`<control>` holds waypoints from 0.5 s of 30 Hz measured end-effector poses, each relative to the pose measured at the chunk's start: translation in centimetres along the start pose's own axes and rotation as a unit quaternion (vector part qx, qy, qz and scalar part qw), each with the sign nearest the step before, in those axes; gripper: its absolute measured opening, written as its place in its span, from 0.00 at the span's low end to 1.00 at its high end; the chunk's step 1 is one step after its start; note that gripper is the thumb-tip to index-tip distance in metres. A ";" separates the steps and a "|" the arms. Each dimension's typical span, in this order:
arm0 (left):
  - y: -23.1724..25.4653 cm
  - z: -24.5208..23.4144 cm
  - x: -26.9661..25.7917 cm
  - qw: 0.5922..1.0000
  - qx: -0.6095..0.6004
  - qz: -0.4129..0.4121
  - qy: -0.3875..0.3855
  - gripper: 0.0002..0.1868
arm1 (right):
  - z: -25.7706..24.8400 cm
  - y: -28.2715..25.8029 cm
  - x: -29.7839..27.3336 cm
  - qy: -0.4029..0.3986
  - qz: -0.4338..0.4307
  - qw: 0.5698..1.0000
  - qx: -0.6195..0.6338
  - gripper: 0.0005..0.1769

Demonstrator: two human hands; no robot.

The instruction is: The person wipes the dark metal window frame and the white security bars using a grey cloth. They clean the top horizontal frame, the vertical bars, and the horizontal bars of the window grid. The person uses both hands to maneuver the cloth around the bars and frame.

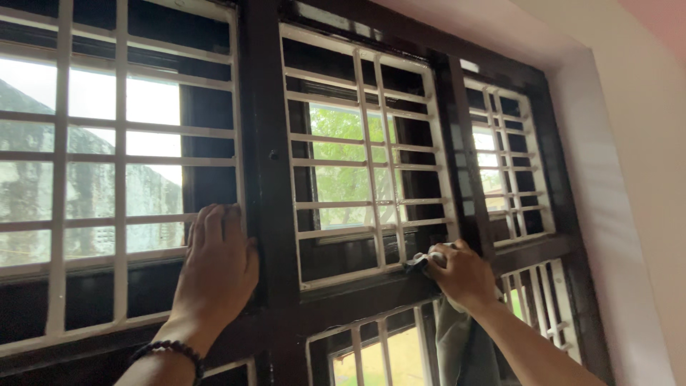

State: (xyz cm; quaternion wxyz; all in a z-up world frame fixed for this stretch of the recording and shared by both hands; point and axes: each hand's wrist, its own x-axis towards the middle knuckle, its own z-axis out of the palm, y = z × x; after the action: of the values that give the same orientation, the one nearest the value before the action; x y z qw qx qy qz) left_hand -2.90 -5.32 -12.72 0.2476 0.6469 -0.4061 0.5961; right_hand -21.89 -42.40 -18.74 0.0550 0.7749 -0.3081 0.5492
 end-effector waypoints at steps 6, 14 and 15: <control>0.4 -0.1 0.1 1.000 0.016 -0.004 -0.015 0.30 | -1.6 -5.9 -2.1 -0.053 0.014 0.998 -0.016 0.26; 0.4 0.2 0.0 0.999 0.029 0.022 0.017 0.28 | -4.6 -20.6 -6.8 -0.012 -0.141 0.990 -0.017 0.23; 0.4 0.2 0.0 0.999 0.035 0.024 0.021 0.28 | -5.3 -21.3 -7.2 -0.023 -0.130 0.991 0.002 0.22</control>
State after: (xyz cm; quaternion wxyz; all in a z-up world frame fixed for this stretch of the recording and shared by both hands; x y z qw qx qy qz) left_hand -3.15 -5.68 -12.85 0.2191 0.6321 -0.3954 0.6293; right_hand -16.22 -20.05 -17.67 0.1178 0.8209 -0.2047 0.5200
